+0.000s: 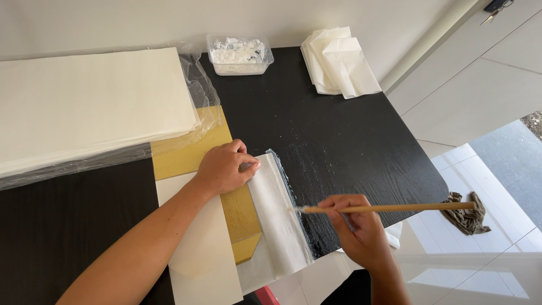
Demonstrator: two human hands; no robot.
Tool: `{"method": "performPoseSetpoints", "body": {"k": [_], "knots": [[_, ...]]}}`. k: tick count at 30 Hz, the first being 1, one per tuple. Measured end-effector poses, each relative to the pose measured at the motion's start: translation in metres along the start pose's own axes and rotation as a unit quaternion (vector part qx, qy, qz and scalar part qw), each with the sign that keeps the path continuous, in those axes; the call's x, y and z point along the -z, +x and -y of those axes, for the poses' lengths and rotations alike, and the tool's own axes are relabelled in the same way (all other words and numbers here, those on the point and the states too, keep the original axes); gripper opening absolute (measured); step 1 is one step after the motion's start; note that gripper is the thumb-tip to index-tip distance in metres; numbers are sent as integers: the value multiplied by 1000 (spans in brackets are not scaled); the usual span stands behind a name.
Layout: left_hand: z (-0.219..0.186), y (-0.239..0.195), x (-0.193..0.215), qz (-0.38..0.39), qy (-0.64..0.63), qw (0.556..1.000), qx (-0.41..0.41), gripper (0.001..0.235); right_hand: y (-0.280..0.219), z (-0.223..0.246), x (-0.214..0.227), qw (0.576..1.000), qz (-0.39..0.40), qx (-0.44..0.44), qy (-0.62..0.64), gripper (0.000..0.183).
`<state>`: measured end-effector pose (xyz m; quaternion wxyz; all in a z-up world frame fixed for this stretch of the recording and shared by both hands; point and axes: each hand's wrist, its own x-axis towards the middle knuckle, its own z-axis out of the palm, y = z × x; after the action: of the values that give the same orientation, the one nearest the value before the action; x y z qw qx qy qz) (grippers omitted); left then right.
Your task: Manually assembling paper bags by folding paper around a template and gluing the edges.
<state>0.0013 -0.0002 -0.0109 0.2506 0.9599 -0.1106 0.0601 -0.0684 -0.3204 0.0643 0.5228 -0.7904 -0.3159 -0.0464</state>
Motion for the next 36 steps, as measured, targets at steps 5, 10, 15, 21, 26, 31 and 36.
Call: {"method": "performPoseSetpoints", "body": {"k": [5,10,15,21,26,31,36], "knots": [[-2,0,2,5,3,1000,2,34,16,-13,-22,998,-50,-22,-22,9],[-7,-2,9,4,-6,1000,8,34,32,-19,-35,996,-60,3,-72,8],[-19,-6,27,41,21,999,5,35,34,-14,-37,996,-68,-18,-56,9],[0,1,0,-1,4,1000,1,33,14,1,-10,990,58,-96,-87,7],[-1,1,3,7,-2,1000,6,32,0,20,13,978,136,-133,-91,4],[0,0,1,-4,3,1000,-7,33,-12,41,28,938,211,-242,-130,10],[-2,-1,4,13,3,1000,5,35,-21,49,37,930,251,-238,-125,9]]}}
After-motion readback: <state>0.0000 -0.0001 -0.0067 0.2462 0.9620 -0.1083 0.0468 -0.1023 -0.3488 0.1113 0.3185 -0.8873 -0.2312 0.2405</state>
